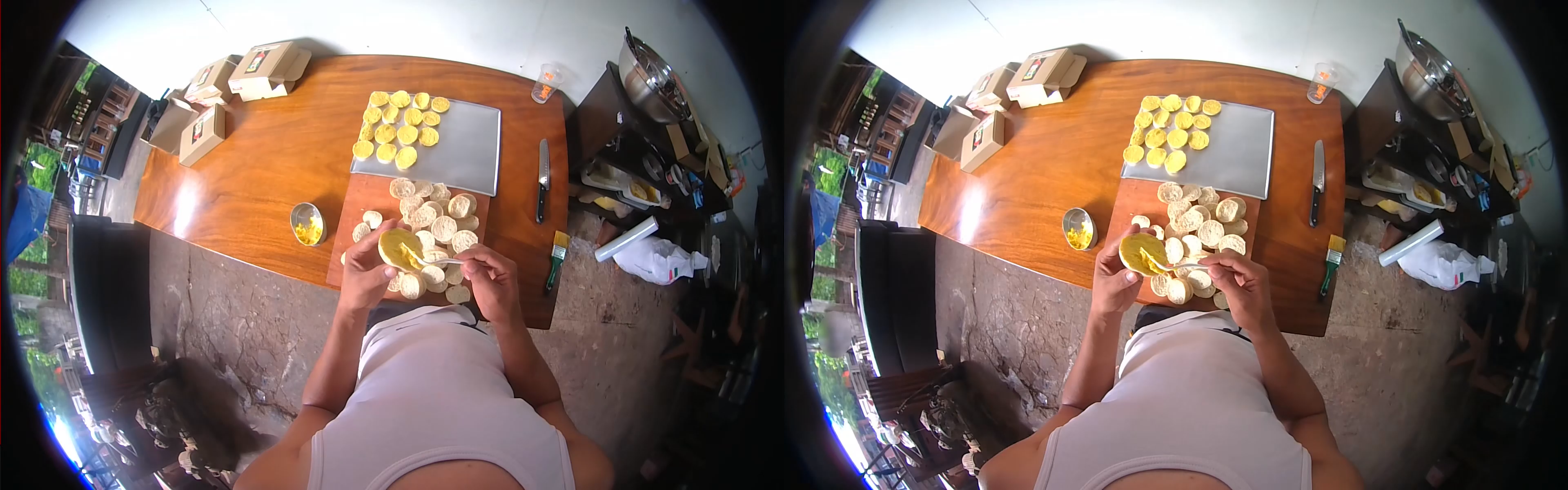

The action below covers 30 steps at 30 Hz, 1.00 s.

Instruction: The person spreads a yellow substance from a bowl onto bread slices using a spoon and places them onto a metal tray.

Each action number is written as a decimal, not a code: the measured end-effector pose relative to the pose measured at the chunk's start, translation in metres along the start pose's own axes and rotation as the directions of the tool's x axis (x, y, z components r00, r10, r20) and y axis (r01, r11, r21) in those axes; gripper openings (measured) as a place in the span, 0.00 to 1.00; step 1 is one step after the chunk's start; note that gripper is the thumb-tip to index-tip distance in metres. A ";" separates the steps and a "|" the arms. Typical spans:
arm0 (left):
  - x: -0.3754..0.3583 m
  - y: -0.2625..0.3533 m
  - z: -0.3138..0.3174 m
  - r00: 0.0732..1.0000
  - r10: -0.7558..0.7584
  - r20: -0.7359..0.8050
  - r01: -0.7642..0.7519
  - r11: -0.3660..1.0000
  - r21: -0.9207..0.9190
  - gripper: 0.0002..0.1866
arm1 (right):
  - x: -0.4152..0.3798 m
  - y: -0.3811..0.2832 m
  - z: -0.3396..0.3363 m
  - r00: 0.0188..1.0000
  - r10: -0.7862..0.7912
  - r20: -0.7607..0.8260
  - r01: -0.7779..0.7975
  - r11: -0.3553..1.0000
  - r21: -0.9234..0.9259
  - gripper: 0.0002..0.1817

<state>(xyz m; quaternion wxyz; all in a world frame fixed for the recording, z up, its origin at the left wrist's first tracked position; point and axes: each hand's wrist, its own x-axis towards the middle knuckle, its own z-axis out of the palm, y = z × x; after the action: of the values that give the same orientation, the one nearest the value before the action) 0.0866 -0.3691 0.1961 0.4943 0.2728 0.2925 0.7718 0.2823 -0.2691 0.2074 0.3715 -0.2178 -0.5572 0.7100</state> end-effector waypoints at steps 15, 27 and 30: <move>0.000 -0.005 0.000 0.981 -0.127 -0.144 0.142 0.985 0.101 0.30 | 0.001 -0.008 0.013 0.992 -0.124 -0.033 0.114 0.973 -0.203 0.08; -0.001 -0.003 -0.011 0.992 -0.100 -0.072 0.091 0.989 -0.120 0.34 | -0.003 0.005 -0.009 0.992 0.050 -0.116 -0.037 0.993 0.111 0.09; 0.000 0.000 -0.006 0.989 -0.123 -0.080 0.110 0.982 -0.150 0.33 | -0.001 -0.006 -0.005 0.997 -0.037 -0.066 0.029 0.992 -0.120 0.08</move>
<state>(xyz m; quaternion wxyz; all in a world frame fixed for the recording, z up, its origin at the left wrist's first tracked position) 0.0820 -0.3701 0.1921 0.5439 0.1837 0.2725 0.7721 0.2885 -0.2665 0.2117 0.3883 -0.2545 -0.5889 0.6616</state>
